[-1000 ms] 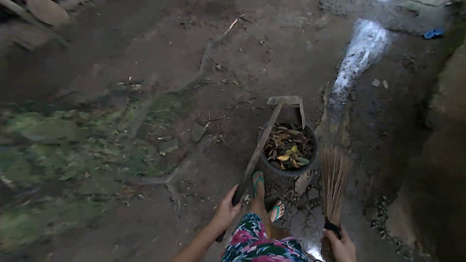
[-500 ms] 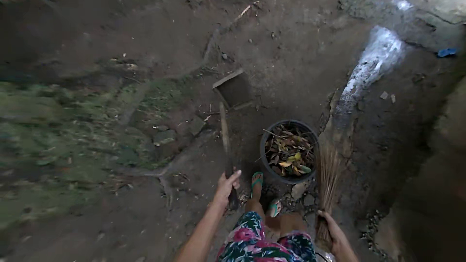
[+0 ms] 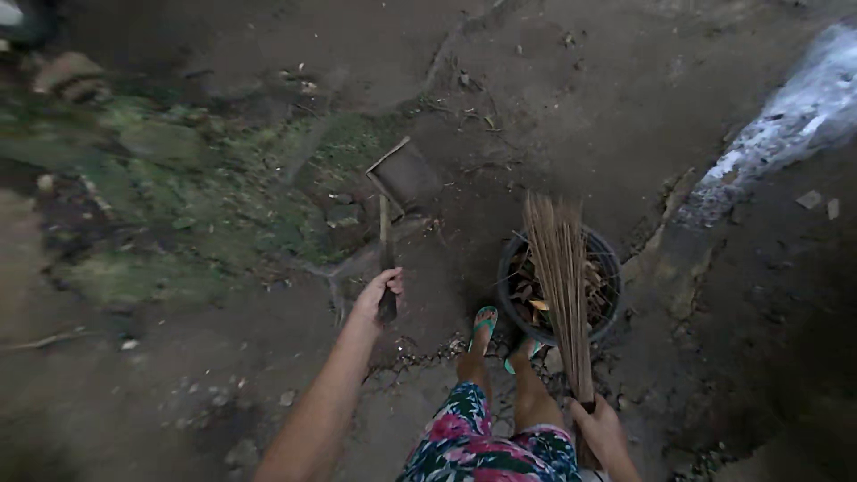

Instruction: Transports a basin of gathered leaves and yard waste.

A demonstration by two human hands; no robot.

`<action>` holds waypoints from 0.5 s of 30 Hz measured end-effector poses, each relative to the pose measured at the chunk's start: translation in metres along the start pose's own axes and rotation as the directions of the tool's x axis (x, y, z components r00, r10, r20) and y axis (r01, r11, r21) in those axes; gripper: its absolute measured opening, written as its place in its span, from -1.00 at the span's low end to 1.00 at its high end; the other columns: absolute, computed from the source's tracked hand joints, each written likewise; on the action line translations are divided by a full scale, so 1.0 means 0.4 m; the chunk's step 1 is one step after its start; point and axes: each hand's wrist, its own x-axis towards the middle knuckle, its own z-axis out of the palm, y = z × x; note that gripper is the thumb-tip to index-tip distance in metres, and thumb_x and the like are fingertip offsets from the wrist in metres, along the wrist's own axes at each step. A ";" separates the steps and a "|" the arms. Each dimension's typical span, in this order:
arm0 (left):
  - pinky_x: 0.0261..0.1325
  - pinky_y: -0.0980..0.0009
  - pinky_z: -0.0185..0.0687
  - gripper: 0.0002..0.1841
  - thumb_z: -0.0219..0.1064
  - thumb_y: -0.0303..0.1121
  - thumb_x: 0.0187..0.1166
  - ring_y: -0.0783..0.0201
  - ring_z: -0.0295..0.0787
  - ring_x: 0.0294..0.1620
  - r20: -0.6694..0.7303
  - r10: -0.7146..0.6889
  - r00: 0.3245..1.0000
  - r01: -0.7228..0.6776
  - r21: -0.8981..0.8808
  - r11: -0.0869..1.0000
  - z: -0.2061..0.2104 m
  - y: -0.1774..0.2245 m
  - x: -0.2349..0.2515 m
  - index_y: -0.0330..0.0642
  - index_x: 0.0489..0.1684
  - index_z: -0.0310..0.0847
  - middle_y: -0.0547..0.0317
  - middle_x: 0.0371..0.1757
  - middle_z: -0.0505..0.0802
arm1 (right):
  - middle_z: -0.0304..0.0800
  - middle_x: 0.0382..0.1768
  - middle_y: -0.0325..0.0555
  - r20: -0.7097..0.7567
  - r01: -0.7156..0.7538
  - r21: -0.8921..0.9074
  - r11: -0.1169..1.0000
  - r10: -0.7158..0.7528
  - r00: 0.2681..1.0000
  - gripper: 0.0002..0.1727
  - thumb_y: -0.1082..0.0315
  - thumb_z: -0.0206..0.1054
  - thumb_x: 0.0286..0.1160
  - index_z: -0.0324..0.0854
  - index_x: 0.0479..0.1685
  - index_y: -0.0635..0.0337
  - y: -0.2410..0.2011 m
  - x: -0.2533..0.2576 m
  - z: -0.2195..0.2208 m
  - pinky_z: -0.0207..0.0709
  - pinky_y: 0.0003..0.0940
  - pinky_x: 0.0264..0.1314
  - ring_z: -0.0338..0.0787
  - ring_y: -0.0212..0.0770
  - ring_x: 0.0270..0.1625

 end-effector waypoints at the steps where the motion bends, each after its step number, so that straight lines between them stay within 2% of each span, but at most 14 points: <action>1: -0.72 0.77 0.46 -0.78 -0.01 -0.38 0.82 0.64 0.42 -0.80 0.000 0.006 1.000 -0.006 -0.033 0.999 -0.001 0.009 -0.013 -0.11 -0.31 0.41 0.41 -0.67 0.50 | 0.82 -0.30 0.14 0.005 0.009 0.024 1.000 -0.009 1.000 -0.50 0.19 0.52 0.49 0.59 0.22 0.42 -0.006 0.000 -0.002 0.76 -0.02 -0.15 0.84 -0.03 -0.36; 4: -0.72 0.76 0.49 -0.81 -0.06 -0.40 0.79 0.60 0.50 -0.77 0.028 -0.016 0.999 0.023 -0.268 0.963 -0.018 0.026 -0.032 -0.16 -0.25 0.40 0.30 -0.58 0.60 | 0.82 -0.39 0.07 -0.008 0.017 0.116 0.993 -0.017 1.000 -0.56 0.24 0.50 0.51 0.60 0.19 0.41 -0.033 -0.005 -0.020 0.77 -0.11 -0.26 0.82 -0.10 -0.46; 6: -0.70 0.75 0.52 -0.78 -0.09 -0.39 0.79 0.56 0.55 -0.75 0.053 -0.073 0.996 0.089 -0.417 0.904 -0.049 0.023 -0.039 -0.18 -0.27 0.41 0.27 -0.58 0.61 | 0.81 -0.43 0.04 -0.023 0.009 0.146 0.989 -0.006 1.000 -0.57 0.23 0.48 0.53 0.61 0.17 0.41 -0.042 -0.012 -0.040 0.76 -0.14 -0.30 0.81 -0.13 -0.48; 8: -0.69 0.74 0.54 -0.77 -0.10 -0.37 0.77 0.54 0.58 -0.73 0.079 -0.147 0.986 0.166 -0.536 0.828 -0.090 0.010 -0.032 -0.21 -0.27 0.41 0.24 -0.57 0.62 | 0.82 -0.40 0.07 -0.035 -0.029 0.159 0.987 0.035 0.999 -0.57 0.23 0.47 0.54 0.62 0.18 0.42 -0.036 -0.007 -0.066 0.77 -0.11 -0.27 0.82 -0.10 -0.45; 10: -0.69 0.73 0.55 -0.74 -0.10 -0.37 0.75 0.50 0.62 -0.70 0.087 -0.189 0.978 0.201 -0.626 0.753 -0.129 -0.012 -0.009 -0.23 -0.31 0.43 0.21 -0.57 0.64 | 0.80 -0.41 0.05 -0.076 -0.056 0.153 0.987 0.068 0.995 -0.54 0.23 0.51 0.52 0.60 0.18 0.44 -0.029 0.000 -0.091 0.76 -0.17 -0.30 0.80 -0.16 -0.47; 13: -0.67 0.67 0.55 -0.71 -0.09 -0.40 0.70 0.41 0.64 -0.70 0.051 -0.145 0.988 0.142 -0.678 0.722 -0.188 -0.050 0.051 -0.26 -0.42 0.46 0.14 -0.63 0.64 | 0.80 -0.27 0.13 -0.129 -0.080 0.145 0.986 0.099 0.987 -0.39 0.25 0.63 0.37 0.53 0.29 0.46 0.002 0.032 -0.123 0.76 -0.10 -0.19 0.80 -0.11 -0.36; 15: -0.67 0.62 0.56 -0.71 -0.08 -0.40 0.68 0.36 0.63 -0.70 0.007 -0.108 0.994 0.082 -0.691 0.718 -0.224 -0.075 0.106 -0.26 -0.46 0.44 0.12 -0.65 0.62 | 0.80 -0.25 0.16 -0.181 -0.120 0.158 0.980 0.148 0.972 -0.41 0.30 0.61 0.39 0.52 0.31 0.44 0.029 0.064 -0.134 0.74 -0.07 -0.22 0.80 -0.08 -0.37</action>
